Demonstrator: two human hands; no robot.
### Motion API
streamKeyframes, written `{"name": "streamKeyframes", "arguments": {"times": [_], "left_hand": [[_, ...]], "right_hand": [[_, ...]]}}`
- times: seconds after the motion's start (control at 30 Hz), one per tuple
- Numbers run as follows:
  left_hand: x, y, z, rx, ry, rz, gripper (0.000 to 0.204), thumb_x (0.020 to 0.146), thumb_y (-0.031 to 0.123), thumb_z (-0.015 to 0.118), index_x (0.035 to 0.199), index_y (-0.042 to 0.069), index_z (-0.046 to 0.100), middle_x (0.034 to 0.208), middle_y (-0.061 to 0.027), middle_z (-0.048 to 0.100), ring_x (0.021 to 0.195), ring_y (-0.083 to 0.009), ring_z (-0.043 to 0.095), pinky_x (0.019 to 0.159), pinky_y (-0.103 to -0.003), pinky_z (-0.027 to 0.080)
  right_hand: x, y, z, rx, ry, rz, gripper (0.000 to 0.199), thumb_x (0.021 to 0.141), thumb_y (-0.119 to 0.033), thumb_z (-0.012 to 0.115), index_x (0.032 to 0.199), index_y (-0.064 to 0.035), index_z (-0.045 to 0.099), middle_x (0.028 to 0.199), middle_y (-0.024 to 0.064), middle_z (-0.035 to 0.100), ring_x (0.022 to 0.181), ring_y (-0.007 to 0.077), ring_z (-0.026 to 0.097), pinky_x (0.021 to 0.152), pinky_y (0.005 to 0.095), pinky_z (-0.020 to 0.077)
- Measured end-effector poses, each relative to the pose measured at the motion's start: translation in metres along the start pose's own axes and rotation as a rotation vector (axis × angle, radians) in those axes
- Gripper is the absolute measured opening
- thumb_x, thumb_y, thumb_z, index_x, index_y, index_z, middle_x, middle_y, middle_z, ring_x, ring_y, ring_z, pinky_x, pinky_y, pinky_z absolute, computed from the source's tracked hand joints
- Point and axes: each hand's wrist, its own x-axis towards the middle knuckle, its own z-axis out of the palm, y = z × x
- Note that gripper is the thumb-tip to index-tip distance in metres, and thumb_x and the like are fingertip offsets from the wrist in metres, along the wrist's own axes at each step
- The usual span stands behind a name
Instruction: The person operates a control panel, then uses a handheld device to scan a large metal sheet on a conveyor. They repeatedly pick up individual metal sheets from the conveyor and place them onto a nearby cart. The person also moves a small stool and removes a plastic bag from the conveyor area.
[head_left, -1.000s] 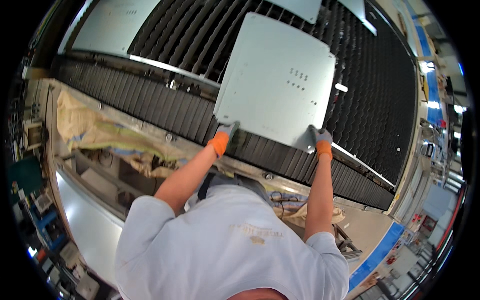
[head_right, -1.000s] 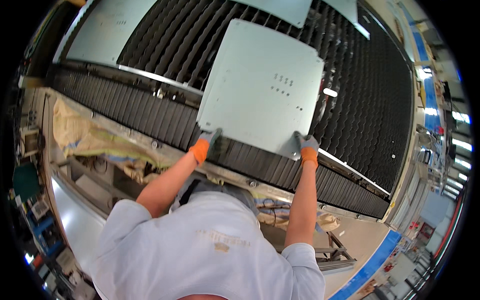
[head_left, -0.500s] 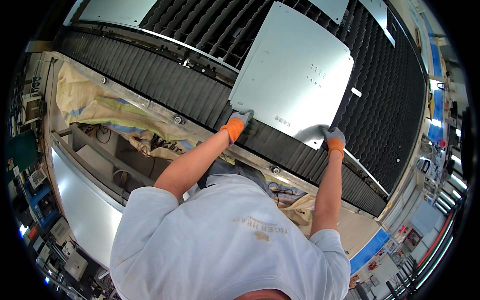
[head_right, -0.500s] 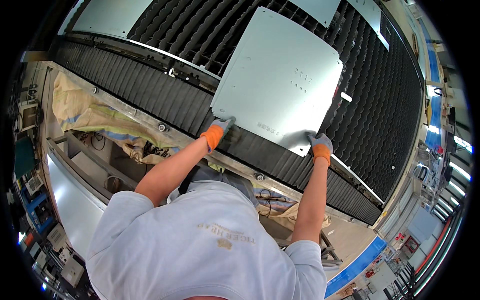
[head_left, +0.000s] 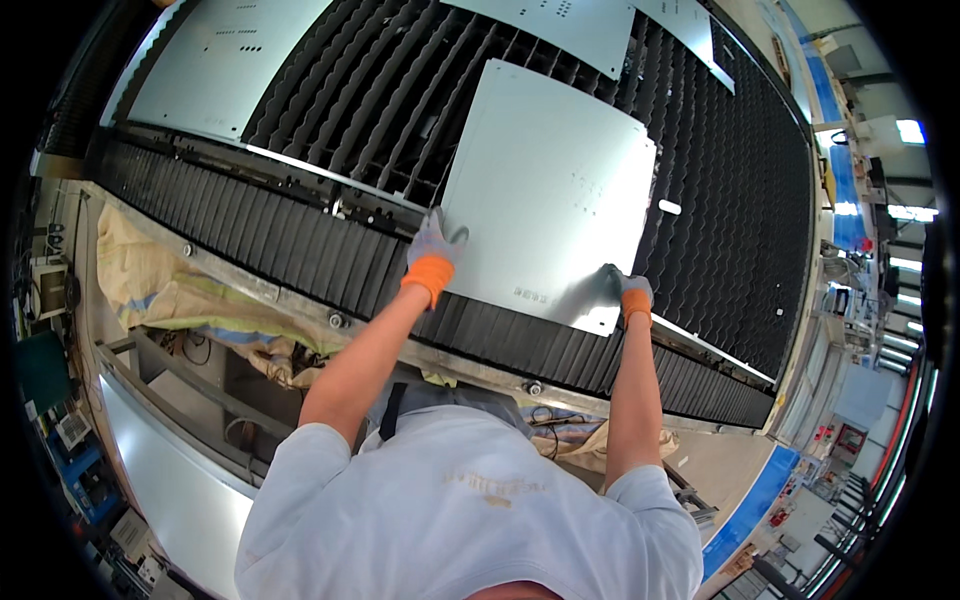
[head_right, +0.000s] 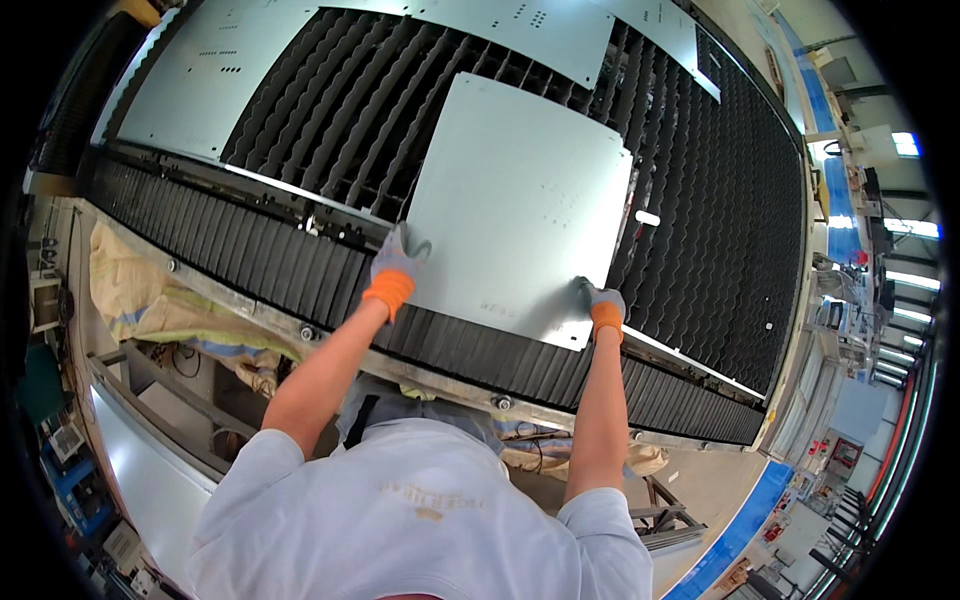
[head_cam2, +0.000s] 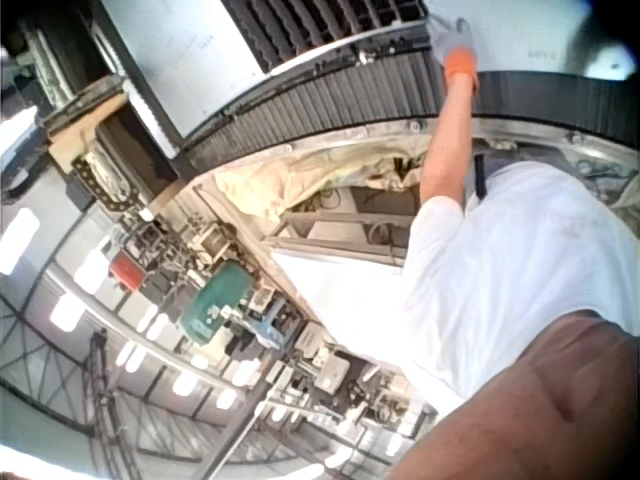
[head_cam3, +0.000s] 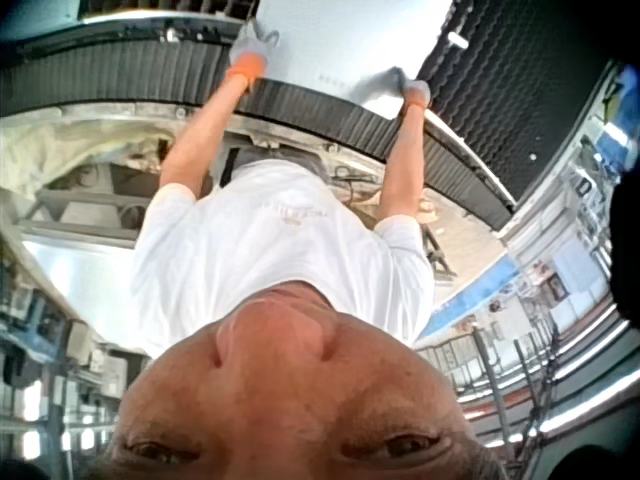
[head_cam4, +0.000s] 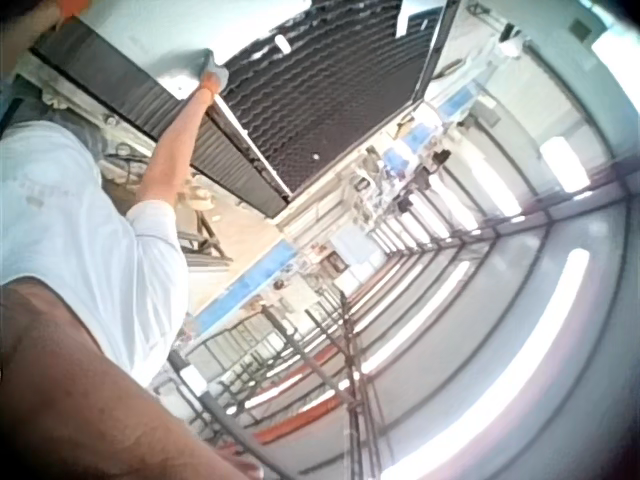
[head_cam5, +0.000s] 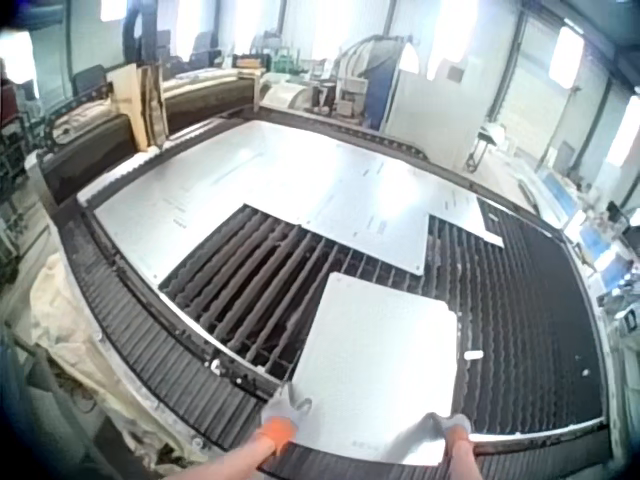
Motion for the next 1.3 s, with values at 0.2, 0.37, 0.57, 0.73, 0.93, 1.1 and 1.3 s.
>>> {"name": "streamKeyframes", "arguments": {"times": [0.2, 0.37, 0.57, 0.73, 0.93, 1.1, 1.3], "left_hand": [[-0.001, 0.007, 0.001, 0.050, -0.111, -0.040, 0.093, 0.083, 0.047, 0.073, 0.155, 0.006, 0.031, 0.154, -0.0204, 0.042, 0.138, -0.0333, 0.047, 0.113, -0.041, 0.040], [0.016, 0.003, -0.039, 0.134, -0.018, 0.121, 0.088, 0.083, 0.040, 0.074, 0.154, 0.009, 0.034, 0.150, -0.0185, 0.046, 0.137, -0.0324, 0.046, 0.113, -0.040, 0.040], [0.085, 0.021, -0.018, -0.079, 0.071, 0.202, 0.087, 0.082, 0.037, 0.076, 0.154, 0.011, 0.035, 0.148, -0.0199, 0.049, 0.134, -0.0343, 0.049, 0.112, -0.040, 0.041], [0.096, 0.027, 0.016, -0.102, 0.128, 0.118, 0.092, 0.083, 0.044, 0.076, 0.157, 0.012, 0.032, 0.148, -0.0208, 0.049, 0.134, -0.0348, 0.051, 0.111, -0.039, 0.042], [0.101, 0.025, -0.002, 0.023, 0.034, 0.197, 0.095, 0.082, 0.045, 0.075, 0.156, 0.007, 0.029, 0.155, -0.0186, 0.040, 0.142, -0.0308, 0.040, 0.118, -0.038, 0.034], [0.099, 0.021, 0.013, 0.257, 0.235, 0.303, 0.098, 0.083, 0.048, 0.073, 0.155, 0.001, 0.027, 0.151, -0.0207, 0.043, 0.138, -0.0350, 0.042, 0.116, -0.044, 0.034], [0.099, 0.039, 0.011, 0.217, 0.166, 0.288, 0.098, 0.083, 0.054, 0.070, 0.154, -0.001, 0.030, 0.149, -0.0216, 0.045, 0.136, -0.0381, 0.043, 0.115, -0.046, 0.034]], "right_hand": [[-0.023, -0.126, -0.069, 0.152, -0.183, -0.350, 0.068, 0.084, -0.064, 0.065, 0.112, -0.0033, 0.073, 0.105, 0.0197, 0.073, 0.102, 0.0364, 0.069, 0.090, 0.0439, 0.0518], [0.038, -0.108, -0.041, 0.079, 0.321, -0.263, 0.082, 0.083, -0.063, 0.067, 0.140, -0.0053, 0.056, 0.132, 0.0211, 0.064, 0.123, 0.0365, 0.059, 0.105, 0.0412, 0.0452], [0.093, -0.092, -0.033, 0.212, 0.188, -0.059, 0.068, 0.079, -0.060, 0.072, 0.118, -0.0039, 0.070, 0.116, 0.0194, 0.071, 0.110, 0.0353, 0.067, 0.095, 0.0430, 0.0508], [0.093, -0.130, -0.040, 0.082, 0.126, 0.057, 0.070, 0.075, -0.066, 0.071, 0.107, -0.0041, 0.075, 0.107, 0.0213, 0.073, 0.104, 0.0376, 0.069, 0.090, 0.0435, 0.0535], [0.113, -0.126, -0.060, -0.079, -0.044, -0.132, 0.088, 0.072, -0.072, 0.070, 0.115, 0.0046, 0.070, 0.113, 0.0274, 0.070, 0.109, 0.0424, 0.066, 0.093, 0.0446, 0.0531], [0.156, -0.208, -0.093, 0.151, 0.266, -0.372, 0.081, 0.082, -0.063, 0.070, 0.133, -0.0010, 0.061, 0.125, 0.0237, 0.067, 0.120, 0.0387, 0.062, 0.101, 0.0432, 0.0480], [0.277, -0.347, -0.086, 0.450, 0.305, -0.381, 0.085, 0.078, -0.056, 0.075, 0.141, -0.0026, 0.054, 0.139, 0.0222, 0.059, 0.129, 0.0377, 0.055, 0.108, 0.0408, 0.0441]]}}
